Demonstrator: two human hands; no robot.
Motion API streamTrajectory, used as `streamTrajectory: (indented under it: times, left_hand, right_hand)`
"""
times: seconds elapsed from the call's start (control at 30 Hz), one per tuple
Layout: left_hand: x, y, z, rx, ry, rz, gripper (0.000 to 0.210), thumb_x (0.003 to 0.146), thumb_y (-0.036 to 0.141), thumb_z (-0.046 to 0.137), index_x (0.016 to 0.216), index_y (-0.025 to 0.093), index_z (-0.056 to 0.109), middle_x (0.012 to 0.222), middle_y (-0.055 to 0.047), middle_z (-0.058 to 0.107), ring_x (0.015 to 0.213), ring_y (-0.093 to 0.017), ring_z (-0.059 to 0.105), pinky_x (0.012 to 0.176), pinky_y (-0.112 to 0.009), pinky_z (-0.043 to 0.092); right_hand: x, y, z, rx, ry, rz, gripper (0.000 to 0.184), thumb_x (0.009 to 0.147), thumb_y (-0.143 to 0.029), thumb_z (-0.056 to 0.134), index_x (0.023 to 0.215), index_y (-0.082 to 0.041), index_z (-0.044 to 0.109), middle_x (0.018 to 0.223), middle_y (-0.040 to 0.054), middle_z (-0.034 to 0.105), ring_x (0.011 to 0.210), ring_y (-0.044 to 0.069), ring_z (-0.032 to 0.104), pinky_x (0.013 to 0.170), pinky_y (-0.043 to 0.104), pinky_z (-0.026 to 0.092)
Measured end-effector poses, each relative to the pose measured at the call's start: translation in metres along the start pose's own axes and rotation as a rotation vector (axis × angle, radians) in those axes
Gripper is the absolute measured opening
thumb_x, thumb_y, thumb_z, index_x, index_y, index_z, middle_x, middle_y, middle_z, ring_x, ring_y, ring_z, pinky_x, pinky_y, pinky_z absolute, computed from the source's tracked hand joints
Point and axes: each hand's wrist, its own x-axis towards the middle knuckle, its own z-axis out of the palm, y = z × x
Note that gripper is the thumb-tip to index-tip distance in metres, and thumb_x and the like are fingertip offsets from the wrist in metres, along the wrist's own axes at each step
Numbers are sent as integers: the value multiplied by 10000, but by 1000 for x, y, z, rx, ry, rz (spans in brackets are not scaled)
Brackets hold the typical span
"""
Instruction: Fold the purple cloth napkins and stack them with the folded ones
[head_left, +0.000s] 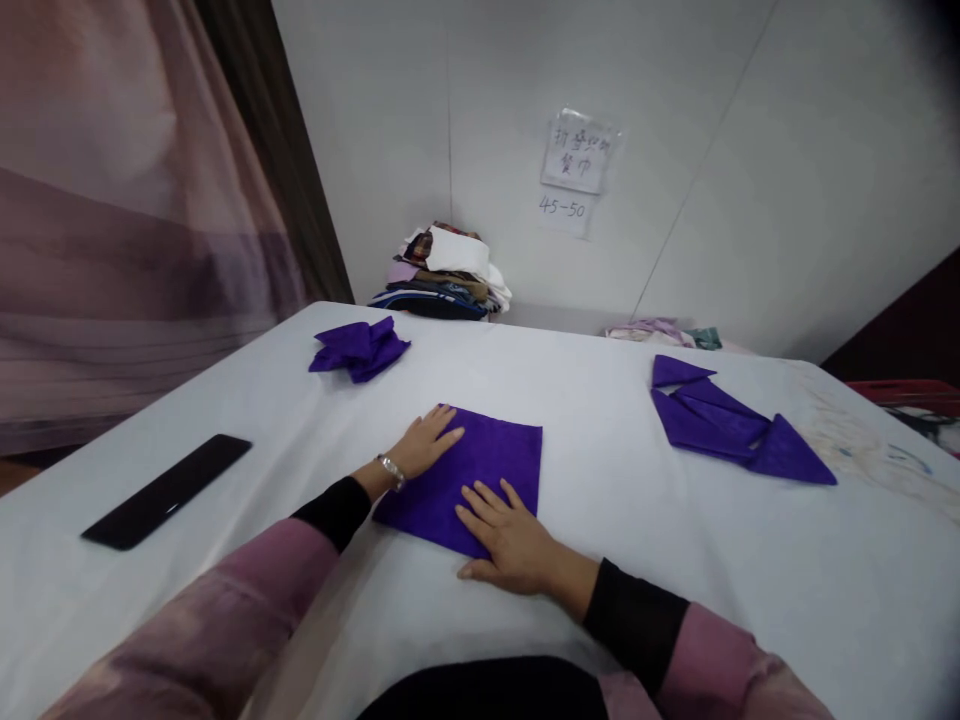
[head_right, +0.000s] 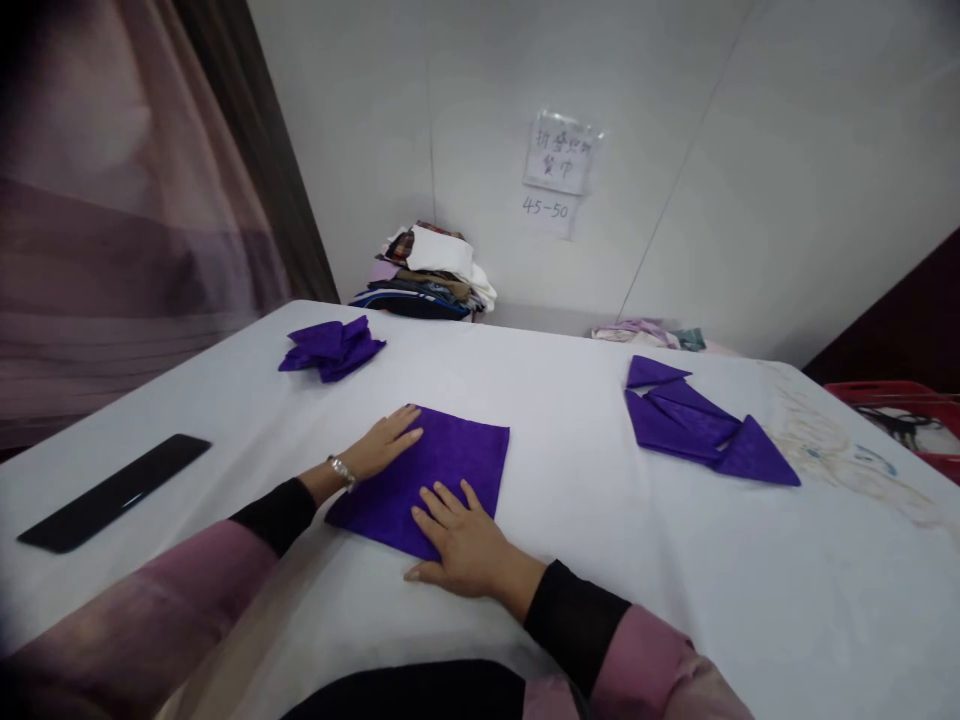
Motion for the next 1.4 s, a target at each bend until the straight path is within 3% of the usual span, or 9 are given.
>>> streamTrajectory:
  times: [0.13,0.3,0.43,0.57,0.7,0.93,1.07,1.27,1.4]
  left_hand:
    - [-48,22,9,60,23,306,560,908,505,327,1360,177,367,1461,-110,319,1360,-243,235,1099,-488,170]
    - [-99,41,26,120,99,494,558,846,457,516,1325,196,401,1374,-113,452,1267,-265,383,1052,-493,255]
    - [-109,55,39,108,136,583,232,858,220,515,1083,207,569,1118,-56,611,1068,-206,513,947,-390,360]
    - [-103,55,46,158,198,619,167,868,112,443,873,189,591,905,-24,626,891,-168,535,828,-343,387]
    - [-91,28,30,245,203,583,208,881,110,396,845,186,586,937,-32,631,899,-169,537,840,-357,380]
    - [-71,-22,-11,190,228,258,330,791,73,364,930,221,624,1082,-56,641,1051,-204,541,937,-417,372]
    - [-80,15,0,36,258,335,266,836,183,407,1009,225,604,1091,-47,638,1039,-203,546,930,-412,390]
    - [-88,76,34,92,119,434,356,813,290,554,1158,206,535,1205,-73,575,1105,-249,488,936,-429,352]
    - [-85,81,43,136,123,385,413,818,261,542,1218,169,493,1210,-97,567,1072,-259,494,921,-421,358]
  right_hand:
    - [-1,11,-1,167,64,-9,703,860,-602,391,1419,-190,279,1463,116,298,1368,246,195,1105,503,84]
    - [3,62,-26,182,441,239,407,913,-363,409,1275,-205,508,1330,64,508,1260,163,407,1063,350,289]
    - [16,105,-56,-43,316,557,378,881,-257,455,1239,-168,538,1306,84,525,1216,176,446,1027,304,314]
    - [31,124,-71,-68,210,613,334,812,-183,519,1133,-158,607,1163,111,606,1103,212,523,915,291,376]
    - [27,122,-73,-28,123,648,294,733,-118,547,1006,-161,648,1009,90,658,932,195,588,751,248,403]
    - [-26,83,-50,96,84,650,164,711,-155,526,839,-173,628,769,26,664,687,145,575,571,219,355]
    - [-39,70,-43,176,140,699,109,746,-206,501,733,-177,605,700,21,634,643,142,541,558,230,337]
    - [-33,68,-47,239,147,731,116,740,-203,526,630,-175,547,613,8,588,586,126,516,548,235,343]
    - [-44,58,-37,663,112,726,151,747,-243,517,616,-193,461,452,-68,461,383,71,398,419,204,300]
